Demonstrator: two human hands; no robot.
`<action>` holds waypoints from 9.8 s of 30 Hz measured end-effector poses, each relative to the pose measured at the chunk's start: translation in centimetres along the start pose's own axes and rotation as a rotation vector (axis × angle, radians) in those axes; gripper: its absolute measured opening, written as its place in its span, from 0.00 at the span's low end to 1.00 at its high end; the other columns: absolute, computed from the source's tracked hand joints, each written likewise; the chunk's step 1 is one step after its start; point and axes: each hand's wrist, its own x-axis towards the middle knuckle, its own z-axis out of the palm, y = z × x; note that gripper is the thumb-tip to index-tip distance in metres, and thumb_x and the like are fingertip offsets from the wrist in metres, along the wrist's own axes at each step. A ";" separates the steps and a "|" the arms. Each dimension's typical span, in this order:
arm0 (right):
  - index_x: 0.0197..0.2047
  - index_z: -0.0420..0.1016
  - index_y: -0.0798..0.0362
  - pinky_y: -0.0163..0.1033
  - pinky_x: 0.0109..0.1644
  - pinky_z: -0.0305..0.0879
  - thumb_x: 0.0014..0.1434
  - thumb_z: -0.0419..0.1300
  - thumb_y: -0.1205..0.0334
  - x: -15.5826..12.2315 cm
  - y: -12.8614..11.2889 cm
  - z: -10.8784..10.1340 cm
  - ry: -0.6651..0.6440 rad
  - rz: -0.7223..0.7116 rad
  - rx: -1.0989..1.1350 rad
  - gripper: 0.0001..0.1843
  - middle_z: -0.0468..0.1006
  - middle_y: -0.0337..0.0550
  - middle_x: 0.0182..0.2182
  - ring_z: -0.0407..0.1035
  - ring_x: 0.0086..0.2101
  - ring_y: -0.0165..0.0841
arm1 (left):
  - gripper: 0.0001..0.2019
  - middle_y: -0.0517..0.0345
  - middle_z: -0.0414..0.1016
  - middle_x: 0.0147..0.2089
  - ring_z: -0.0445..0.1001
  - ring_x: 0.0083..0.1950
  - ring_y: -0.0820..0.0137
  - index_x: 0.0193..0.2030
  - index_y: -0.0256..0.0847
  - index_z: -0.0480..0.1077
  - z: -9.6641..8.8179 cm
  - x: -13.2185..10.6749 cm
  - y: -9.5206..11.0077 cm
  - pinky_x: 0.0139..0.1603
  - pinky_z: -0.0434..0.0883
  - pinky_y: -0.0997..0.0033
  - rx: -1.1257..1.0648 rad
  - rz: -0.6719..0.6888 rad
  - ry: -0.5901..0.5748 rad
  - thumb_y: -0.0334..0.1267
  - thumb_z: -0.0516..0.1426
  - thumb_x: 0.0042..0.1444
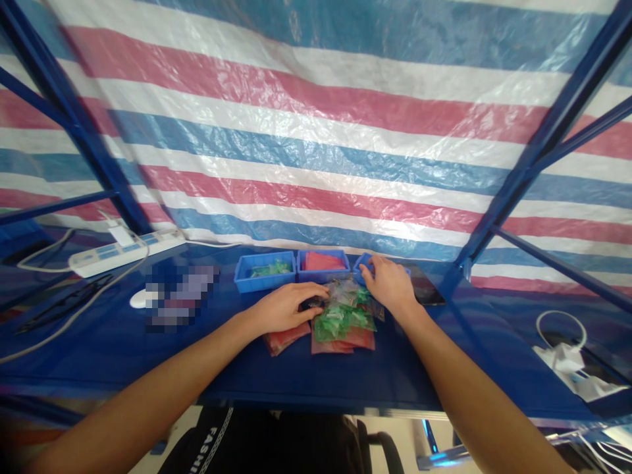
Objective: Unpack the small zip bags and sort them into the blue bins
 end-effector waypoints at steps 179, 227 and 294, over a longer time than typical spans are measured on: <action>0.54 0.75 0.58 0.43 0.54 0.71 0.67 0.56 0.77 0.9 -11.8 1.9 -0.267 -0.771 0.084 0.15 0.80 0.58 0.52 0.77 0.48 0.42 | 0.25 0.51 0.87 0.50 0.86 0.51 0.57 0.63 0.42 0.75 -2.4 0.4 -0.3 0.59 0.80 0.57 -0.514 -0.343 0.674 0.52 0.67 0.64; 0.60 0.80 0.43 0.52 0.58 0.79 0.71 0.61 0.69 -2.5 -7.3 -1.8 0.326 -0.751 0.588 0.18 0.87 0.43 0.52 0.81 0.52 0.41 | 0.28 0.60 0.85 0.57 0.87 0.51 0.64 0.77 0.50 0.63 -0.9 0.2 0.9 0.55 0.80 0.69 -0.176 -0.113 0.344 0.45 0.58 0.73; 0.52 0.78 0.50 0.40 0.38 0.74 0.63 0.68 0.47 -1.1 -6.7 0.5 0.184 -0.044 1.052 0.19 0.84 0.43 0.39 0.77 0.35 0.36 | 0.20 0.52 0.85 0.47 0.85 0.44 0.64 0.64 0.42 0.72 -1.7 0.4 0.2 0.44 0.80 0.68 -0.268 -0.254 0.529 0.51 0.57 0.73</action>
